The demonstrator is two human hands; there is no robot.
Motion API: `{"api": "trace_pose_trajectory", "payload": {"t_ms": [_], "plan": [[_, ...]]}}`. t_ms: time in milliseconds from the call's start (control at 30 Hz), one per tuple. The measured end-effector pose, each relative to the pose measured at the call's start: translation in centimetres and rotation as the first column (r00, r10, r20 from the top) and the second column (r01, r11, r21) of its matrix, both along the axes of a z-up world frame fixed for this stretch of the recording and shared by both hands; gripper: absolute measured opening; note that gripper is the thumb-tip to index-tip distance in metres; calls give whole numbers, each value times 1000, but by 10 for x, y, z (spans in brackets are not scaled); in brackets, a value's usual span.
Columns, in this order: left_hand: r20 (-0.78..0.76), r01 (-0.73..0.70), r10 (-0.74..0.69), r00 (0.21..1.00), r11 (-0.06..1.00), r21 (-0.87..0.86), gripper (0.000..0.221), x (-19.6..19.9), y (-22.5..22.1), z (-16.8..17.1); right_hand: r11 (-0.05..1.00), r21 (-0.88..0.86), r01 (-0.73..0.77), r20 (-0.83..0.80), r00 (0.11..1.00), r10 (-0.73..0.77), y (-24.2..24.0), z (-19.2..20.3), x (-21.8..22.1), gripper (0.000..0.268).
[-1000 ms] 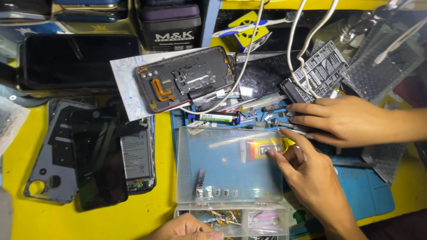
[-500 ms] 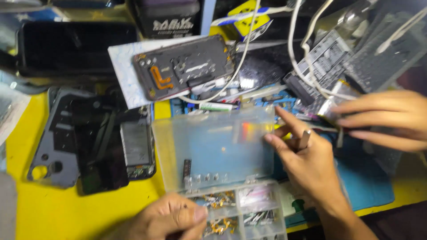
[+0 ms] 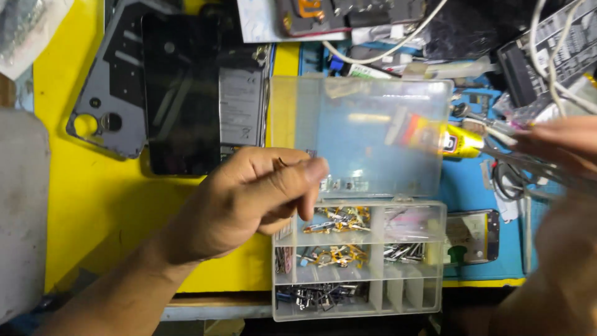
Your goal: Assembling internal components and battery into a mobile phone chassis using tweezers.
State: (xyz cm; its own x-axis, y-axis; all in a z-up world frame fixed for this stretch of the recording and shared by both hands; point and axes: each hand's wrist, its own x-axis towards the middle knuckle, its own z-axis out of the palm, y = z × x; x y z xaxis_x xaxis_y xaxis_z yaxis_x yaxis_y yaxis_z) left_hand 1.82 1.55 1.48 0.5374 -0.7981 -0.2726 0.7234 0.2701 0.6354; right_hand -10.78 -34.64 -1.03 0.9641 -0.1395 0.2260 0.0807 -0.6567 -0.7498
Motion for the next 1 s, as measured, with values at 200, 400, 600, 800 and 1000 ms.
{"api": "trace_pose_trajectory", "payload": {"t_ms": [200, 400, 600, 800, 1000], "plan": [[611, -106, -232, 756, 879, 465, 47, 8, 7, 11, 956, 290, -50, -60, 996, 70, 24, 0, -34, 62], [280, -22, -9, 960, 994, 107, 40, 19, 13, -12, 965, -169, -202, -293, 945, 146, 141, 55, -4, 15], [136, -11, -7, 991, 992, 128, 41, 24, 10, -14, 964, -191, -182, -375, 922, 100, 151, 53, 9, 17], [102, 3, -20, 995, 987, 164, 43, 27, 9, -16, 972, -169, -163, -324, 941, 101, 162, 47, 18, 12], [89, 24, -46, 995, 971, 238, 42, 28, 8, -16, 976, -183, -118, -289, 955, 61, 159, 41, 19, 4]]}}
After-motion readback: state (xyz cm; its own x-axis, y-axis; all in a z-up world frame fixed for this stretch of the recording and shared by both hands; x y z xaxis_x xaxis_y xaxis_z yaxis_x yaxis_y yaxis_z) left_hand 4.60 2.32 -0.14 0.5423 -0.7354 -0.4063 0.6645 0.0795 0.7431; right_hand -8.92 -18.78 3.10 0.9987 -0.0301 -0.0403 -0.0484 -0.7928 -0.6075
